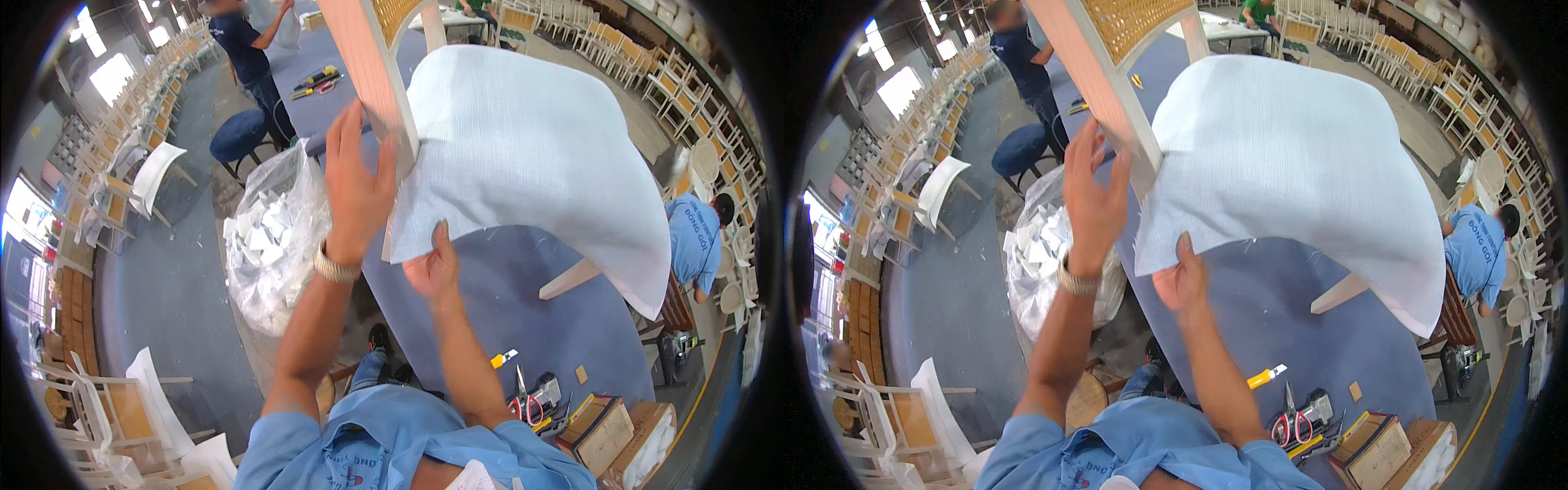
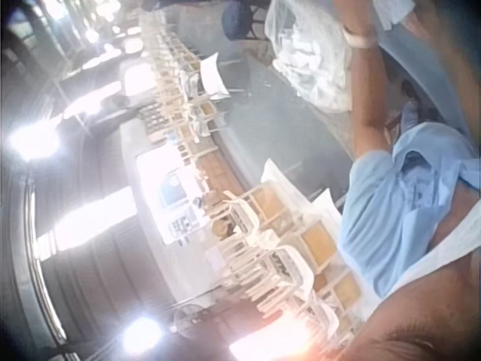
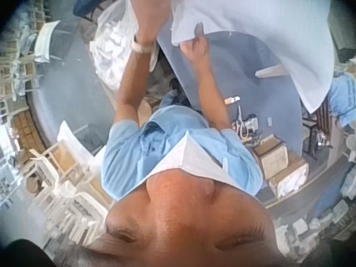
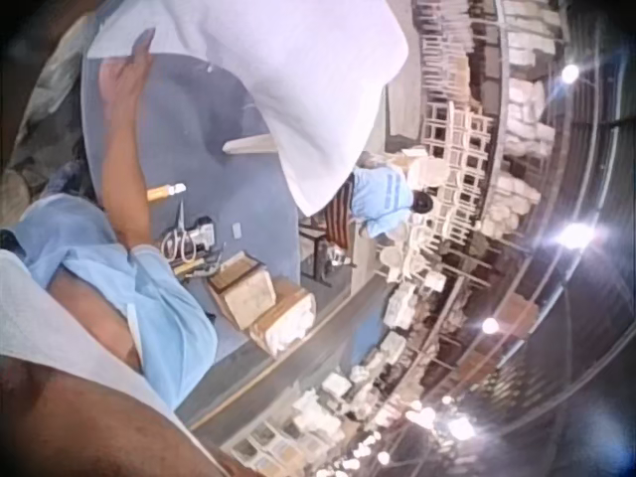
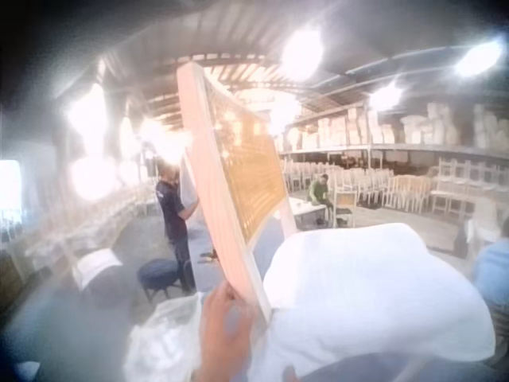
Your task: The person covers a wooden chair frame with white fabric, smoothing and stretching it over the seat. They use a pneumatic staple gun to secure the fabric to the underside of the chair and scissors to trim excess material. The person repeatedly repositions the chair to access different sides while stapling and trimming.
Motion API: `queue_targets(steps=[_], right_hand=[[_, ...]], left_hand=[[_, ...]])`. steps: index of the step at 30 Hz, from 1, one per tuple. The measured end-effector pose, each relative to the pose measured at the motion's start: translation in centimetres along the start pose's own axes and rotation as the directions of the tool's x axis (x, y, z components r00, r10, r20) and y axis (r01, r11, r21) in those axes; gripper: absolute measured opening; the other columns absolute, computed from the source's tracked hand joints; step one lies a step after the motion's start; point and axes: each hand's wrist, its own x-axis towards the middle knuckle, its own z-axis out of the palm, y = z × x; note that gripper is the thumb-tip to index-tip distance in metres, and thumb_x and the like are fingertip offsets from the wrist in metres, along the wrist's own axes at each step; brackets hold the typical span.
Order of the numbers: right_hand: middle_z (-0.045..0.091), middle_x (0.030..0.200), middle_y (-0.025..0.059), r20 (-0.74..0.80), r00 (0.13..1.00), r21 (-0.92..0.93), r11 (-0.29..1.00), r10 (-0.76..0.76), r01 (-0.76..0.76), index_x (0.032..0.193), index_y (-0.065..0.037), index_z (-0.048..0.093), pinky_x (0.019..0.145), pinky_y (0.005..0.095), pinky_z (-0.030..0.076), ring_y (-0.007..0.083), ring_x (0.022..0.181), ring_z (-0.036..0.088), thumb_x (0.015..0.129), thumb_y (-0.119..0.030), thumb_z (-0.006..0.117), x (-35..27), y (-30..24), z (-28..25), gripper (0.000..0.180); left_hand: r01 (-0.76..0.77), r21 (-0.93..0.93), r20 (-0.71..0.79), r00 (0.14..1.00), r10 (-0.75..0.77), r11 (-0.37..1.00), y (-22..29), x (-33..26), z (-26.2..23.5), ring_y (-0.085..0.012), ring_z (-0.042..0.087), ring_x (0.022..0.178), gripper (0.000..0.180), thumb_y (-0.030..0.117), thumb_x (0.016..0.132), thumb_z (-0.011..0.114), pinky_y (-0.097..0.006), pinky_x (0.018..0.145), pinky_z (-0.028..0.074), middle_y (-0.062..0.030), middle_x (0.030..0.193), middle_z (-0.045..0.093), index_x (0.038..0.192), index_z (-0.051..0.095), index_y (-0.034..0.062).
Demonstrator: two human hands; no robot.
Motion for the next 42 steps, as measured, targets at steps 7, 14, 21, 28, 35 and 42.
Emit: queue_targets(steps=[7,14,21,28,35,42], right_hand=[[0.058,0.140,0.0062,0.229,0.967,-0.057,0.993,0.110,-0.100,0.147,-0.005,0.045,0.112,0.0383,0.043,0.0202,0.130,0.056,0.099,-0.014,0.064,-1.3,-1.4,-2.6,0.052],[0.047,0.150,0.0083,-0.007,1.000,-0.632,0.775,-0.008,0.002,0.156,-0.004,0.031,0.111,0.0404,0.043,0.0220,0.136,0.050,0.101,-0.014,0.061,-3.9,-3.8,-1.7,0.064],[0.063,0.131,0.0097,0.164,0.986,-0.890,0.432,0.005,0.146,0.143,0.002,0.051,0.096,0.0349,0.050,0.0189,0.113,0.064,0.099,-0.014,0.061,-8.9,-5.7,-2.2,0.048],[0.075,0.092,0.0107,0.086,0.996,-0.994,-0.061,-0.009,0.085,0.113,0.002,0.074,0.082,0.0350,0.056,0.0188,0.086,0.071,0.094,-0.016,0.066,-10.7,-12.9,9.2,0.027],[0.060,0.141,0.0154,0.563,0.808,-0.158,-0.938,0.172,0.310,0.133,-0.012,0.066,0.112,0.0563,0.033,0.0338,0.132,0.054,0.092,-0.046,0.066,4.6,-10.9,16.0,0.054],[0.054,0.149,0.0123,0.518,0.854,-0.066,-0.993,0.046,0.093,0.140,-0.016,0.061,0.115,0.0596,0.027,0.0322,0.141,0.045,0.093,-0.066,0.050,14.2,-8.0,12.3,0.069]], left_hand=[[0.413,0.191,0.408,0.792,-0.455,0.890,4.7,-5.2,0.4,-0.0408,0.067,0.099,0.040,0.023,0.099,0.061,-0.045,0.085,0.053,-0.0249,0.102,0.070,0.129,0.059,-0.0033],[0.492,-0.183,0.143,0.870,-0.472,0.851,4.6,-9.1,4.1,-0.0454,0.067,0.094,0.048,0.031,0.103,0.055,-0.050,0.082,0.052,-0.0283,0.106,0.069,0.135,0.053,-0.0052],[0.612,-0.240,0.323,0.783,-0.532,0.754,4.1,-9.2,2.9,-0.0332,0.065,0.066,0.052,0.031,0.103,0.057,-0.042,0.063,0.050,-0.0241,0.094,0.069,0.138,0.052,-0.0059],[0.432,-0.525,0.113,0.889,-0.443,0.733,1.4,-10.2,4.7,-0.0193,0.065,0.067,0.047,0.025,0.101,0.064,-0.034,0.063,0.049,-0.0212,0.097,0.071,0.135,0.057,-0.0063],[0.482,-0.710,0.253,0.855,-0.453,0.513,1.0,-10.5,5.1,-0.0268,0.070,0.107,0.039,0.020,0.102,0.061,-0.032,0.093,0.051,-0.0211,0.117,0.071,0.131,0.061,-0.0050],[0.560,-0.758,0.395,0.802,-0.449,0.334,-4.9,-6.0,6.3,-0.0080,0.060,0.101,0.038,0.016,0.103,0.061,-0.023,0.088,0.048,-0.0057,0.113,0.069,0.133,0.058,-0.0073]])
